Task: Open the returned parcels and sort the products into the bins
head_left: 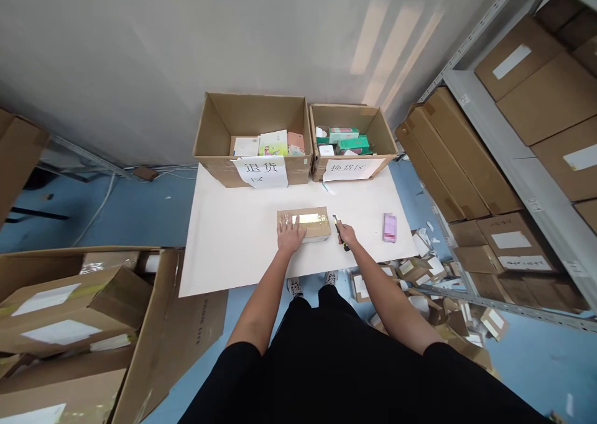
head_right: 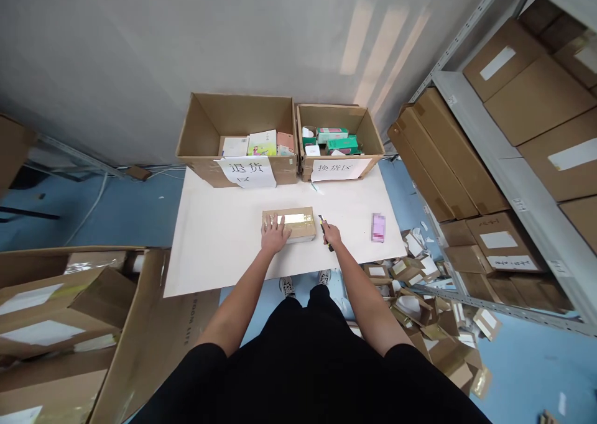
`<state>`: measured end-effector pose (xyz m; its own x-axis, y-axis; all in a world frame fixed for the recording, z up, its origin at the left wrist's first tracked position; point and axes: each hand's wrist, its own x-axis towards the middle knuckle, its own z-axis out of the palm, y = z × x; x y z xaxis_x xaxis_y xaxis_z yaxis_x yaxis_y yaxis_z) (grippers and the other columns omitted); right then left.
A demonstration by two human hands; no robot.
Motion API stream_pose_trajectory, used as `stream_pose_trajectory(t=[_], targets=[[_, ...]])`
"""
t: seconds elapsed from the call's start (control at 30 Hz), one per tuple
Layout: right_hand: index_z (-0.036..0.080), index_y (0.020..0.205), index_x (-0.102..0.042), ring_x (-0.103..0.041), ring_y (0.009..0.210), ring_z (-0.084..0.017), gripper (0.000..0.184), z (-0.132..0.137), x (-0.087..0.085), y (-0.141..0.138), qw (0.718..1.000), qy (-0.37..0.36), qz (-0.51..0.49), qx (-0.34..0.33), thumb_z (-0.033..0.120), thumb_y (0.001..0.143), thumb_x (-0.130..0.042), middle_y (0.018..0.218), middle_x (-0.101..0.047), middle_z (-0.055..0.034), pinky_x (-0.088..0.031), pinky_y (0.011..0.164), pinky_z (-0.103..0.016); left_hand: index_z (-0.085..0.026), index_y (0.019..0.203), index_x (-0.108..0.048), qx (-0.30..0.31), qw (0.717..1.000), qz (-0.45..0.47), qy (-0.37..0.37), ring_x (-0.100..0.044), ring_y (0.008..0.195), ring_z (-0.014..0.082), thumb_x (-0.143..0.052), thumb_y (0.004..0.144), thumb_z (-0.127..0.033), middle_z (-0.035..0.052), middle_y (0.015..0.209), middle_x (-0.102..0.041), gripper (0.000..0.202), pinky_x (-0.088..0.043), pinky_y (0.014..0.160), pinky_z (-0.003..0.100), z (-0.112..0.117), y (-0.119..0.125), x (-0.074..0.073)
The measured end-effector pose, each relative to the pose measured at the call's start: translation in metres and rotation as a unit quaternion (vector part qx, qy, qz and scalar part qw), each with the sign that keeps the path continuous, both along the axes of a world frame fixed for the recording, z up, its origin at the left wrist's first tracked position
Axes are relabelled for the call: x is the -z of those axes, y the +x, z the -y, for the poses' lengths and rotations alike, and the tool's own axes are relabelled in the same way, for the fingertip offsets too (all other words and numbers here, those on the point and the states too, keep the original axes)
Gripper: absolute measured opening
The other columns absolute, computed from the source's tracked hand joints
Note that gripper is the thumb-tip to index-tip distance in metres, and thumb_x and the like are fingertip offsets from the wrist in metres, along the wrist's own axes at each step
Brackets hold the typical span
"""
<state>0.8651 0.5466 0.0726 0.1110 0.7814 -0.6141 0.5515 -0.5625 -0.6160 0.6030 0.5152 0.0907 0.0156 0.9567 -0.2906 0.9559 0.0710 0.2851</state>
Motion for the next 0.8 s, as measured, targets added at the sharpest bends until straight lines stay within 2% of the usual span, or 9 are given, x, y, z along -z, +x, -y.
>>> stream_pose_trajectory(t=[0.13,0.27,0.37,0.47,0.63,0.7,0.8], targets=[[0.021,0.075,-0.055,-0.059,0.043,-0.014,0.057,-0.002,-0.002,0.004,0.999,-0.002,-0.001,-0.044,0.065,0.106,-0.037,0.048,-0.056,0.0016,-0.047,0.052,-0.022,-0.025,0.171,-0.019,0.002,1.0,-0.008,0.013,0.005,0.164,0.0332,-0.027,0.104,-0.059,0.0056,0.178,-0.018,0.075,-0.008,0.131,0.059,0.01,0.003,0.016],[0.021,0.071,-0.057,-0.057,0.043,-0.015,0.062,-0.014,-0.007,-0.005,0.997,0.001,0.021,-0.079,0.071,0.104,-0.04,0.045,-0.054,0.0012,-0.047,0.056,-0.023,-0.023,0.17,-0.022,-0.001,1.0,-0.016,0.021,0.003,0.164,0.0328,-0.028,0.105,-0.059,0.0053,0.178,-0.016,0.075,-0.008,0.132,0.055,0.017,0.005,0.019],[0.021,0.065,-0.057,-0.056,0.043,-0.015,0.064,-0.015,-0.01,-0.006,0.992,0.012,0.049,-0.112,0.071,0.103,-0.042,0.04,-0.05,0.0016,-0.046,0.059,-0.025,-0.024,0.17,-0.021,-0.001,1.0,-0.014,0.027,0.003,0.164,0.0326,-0.03,0.105,-0.058,0.0059,0.178,-0.016,0.074,-0.008,0.132,0.056,0.015,0.005,0.019],[0.021,0.064,-0.058,-0.057,0.044,-0.016,0.065,-0.002,-0.014,0.001,0.988,0.013,0.068,-0.141,0.069,0.104,-0.043,0.039,-0.049,0.0017,-0.046,0.063,-0.025,-0.025,0.17,-0.02,-0.004,0.999,-0.015,0.03,0.002,0.164,0.0324,-0.031,0.105,-0.059,0.0053,0.178,-0.017,0.075,-0.007,0.132,0.056,0.014,0.005,0.021],[0.02,0.073,-0.062,-0.06,0.045,-0.016,0.055,0.03,-0.016,0.021,0.98,-0.014,0.082,-0.18,0.061,0.106,-0.045,0.042,-0.051,0.004,-0.048,0.063,-0.024,-0.023,0.17,-0.024,-0.006,0.999,-0.022,0.03,0.001,0.164,0.0326,-0.029,0.104,-0.06,0.0057,0.178,-0.014,0.075,-0.006,0.132,0.053,0.014,0.007,0.022],[0.021,0.077,-0.061,-0.063,0.047,-0.016,0.055,0.042,-0.015,0.024,0.986,-0.002,0.081,-0.146,0.061,0.108,-0.038,0.046,-0.054,0.0039,-0.049,0.062,-0.024,-0.022,0.169,-0.026,-0.004,1.0,-0.024,0.014,-0.001,0.164,0.0345,-0.03,0.104,-0.06,0.0073,0.178,-0.014,0.076,-0.007,0.132,0.055,0.008,0.007,0.019],[0.021,0.087,-0.059,-0.069,0.055,-0.017,0.061,0.059,-0.01,0.013,0.997,0.011,0.078,-0.011,0.062,0.109,-0.02,0.056,-0.063,0.0004,-0.052,0.061,-0.023,-0.023,0.168,-0.03,-0.001,1.0,-0.019,-0.012,-0.01,0.162,0.0377,-0.038,0.101,-0.057,0.0107,0.176,-0.023,0.075,-0.013,0.13,0.058,-0.01,0.003,0.011]])
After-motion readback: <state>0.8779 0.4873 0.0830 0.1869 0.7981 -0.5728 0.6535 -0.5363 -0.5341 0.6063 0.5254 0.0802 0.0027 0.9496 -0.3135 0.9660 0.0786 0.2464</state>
